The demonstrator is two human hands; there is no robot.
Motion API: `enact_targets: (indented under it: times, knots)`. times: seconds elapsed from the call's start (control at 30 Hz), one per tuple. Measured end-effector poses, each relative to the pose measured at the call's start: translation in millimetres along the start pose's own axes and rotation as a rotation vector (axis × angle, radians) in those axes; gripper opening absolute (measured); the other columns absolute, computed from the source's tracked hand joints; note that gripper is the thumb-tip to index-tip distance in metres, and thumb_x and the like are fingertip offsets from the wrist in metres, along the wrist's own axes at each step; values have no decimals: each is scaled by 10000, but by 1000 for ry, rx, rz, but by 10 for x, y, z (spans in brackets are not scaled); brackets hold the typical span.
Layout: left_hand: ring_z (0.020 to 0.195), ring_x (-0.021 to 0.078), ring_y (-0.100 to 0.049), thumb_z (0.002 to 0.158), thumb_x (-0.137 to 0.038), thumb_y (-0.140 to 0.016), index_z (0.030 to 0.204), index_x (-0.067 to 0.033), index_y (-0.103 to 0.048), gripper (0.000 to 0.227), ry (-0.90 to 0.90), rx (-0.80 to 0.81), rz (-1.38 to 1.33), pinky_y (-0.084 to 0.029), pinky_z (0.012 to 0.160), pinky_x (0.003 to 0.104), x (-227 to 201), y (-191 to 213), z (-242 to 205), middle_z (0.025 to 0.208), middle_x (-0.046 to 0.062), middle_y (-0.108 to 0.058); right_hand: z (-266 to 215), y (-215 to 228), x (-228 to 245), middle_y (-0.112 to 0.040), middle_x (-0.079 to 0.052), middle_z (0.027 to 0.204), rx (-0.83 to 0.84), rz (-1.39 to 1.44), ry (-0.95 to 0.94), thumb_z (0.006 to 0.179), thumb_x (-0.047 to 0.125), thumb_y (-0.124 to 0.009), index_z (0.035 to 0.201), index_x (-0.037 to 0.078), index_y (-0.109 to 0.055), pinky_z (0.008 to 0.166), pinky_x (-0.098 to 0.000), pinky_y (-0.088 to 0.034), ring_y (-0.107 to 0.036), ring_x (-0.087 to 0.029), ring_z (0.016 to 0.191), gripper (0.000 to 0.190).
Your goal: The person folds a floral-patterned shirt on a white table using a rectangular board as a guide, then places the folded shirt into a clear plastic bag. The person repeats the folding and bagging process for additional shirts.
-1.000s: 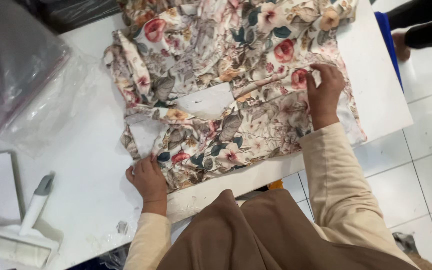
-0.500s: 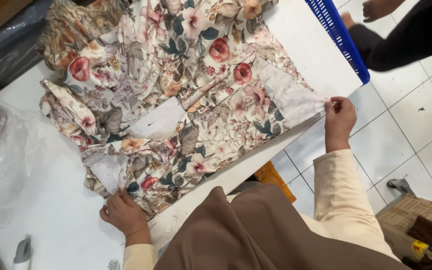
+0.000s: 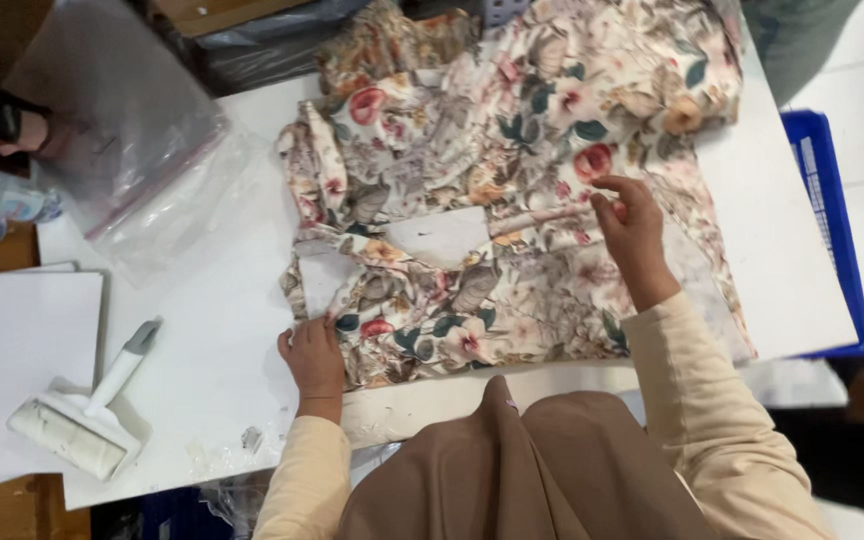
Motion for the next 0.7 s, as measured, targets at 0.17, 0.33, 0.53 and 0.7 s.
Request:
enact_targets:
  times: [0.17,0.33,0.53,0.7]
  knots:
    - [946,269,-648,982,-175,-646,981,-97,-663,81,80,42,-83,-391,1020,496,4,122,24,943,81,-694,833,-1482,693,-738,-27,996,225,443,-108,1024,114,-690,1187,31,-710,708,-242,-518,-628,-83,812,184]
    - [960,262,-656,946,-142,-650,1004,-92,-666,78,116,70,-181,-382,1026,509,-21,207,125,963,80,-704,1260,-3132,1547,-759,-90,911,309,502,-117,979,204,-695,1139,18,-710,687,-306,-561,-709,-139,766,245]
    - [970,256,-664,939,-169,-669,1023,-93,-671,113,137,65,-232,-360,1058,533,17,302,193,977,69,-712,1177,-4135,1883,-759,-212,917,388,-37,83,890,256,-753,1149,12,-730,710,-444,-555,-715,-333,818,356]
    - [930,254,-667,896,-275,-734,1022,-111,-681,213,191,89,-341,-344,1063,542,25,388,268,953,51,-717,1455,-3721,2243,-711,-74,872,634,374,-164,987,157,-638,1115,75,-717,550,-353,-489,-570,-169,644,172]
Point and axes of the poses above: each hand's wrist, its own z-axis towards the middle knuckle, its own y-axis out of the back of the hand, x = y × z, the point moved 6 cm from there along z, towards the middle knuckle
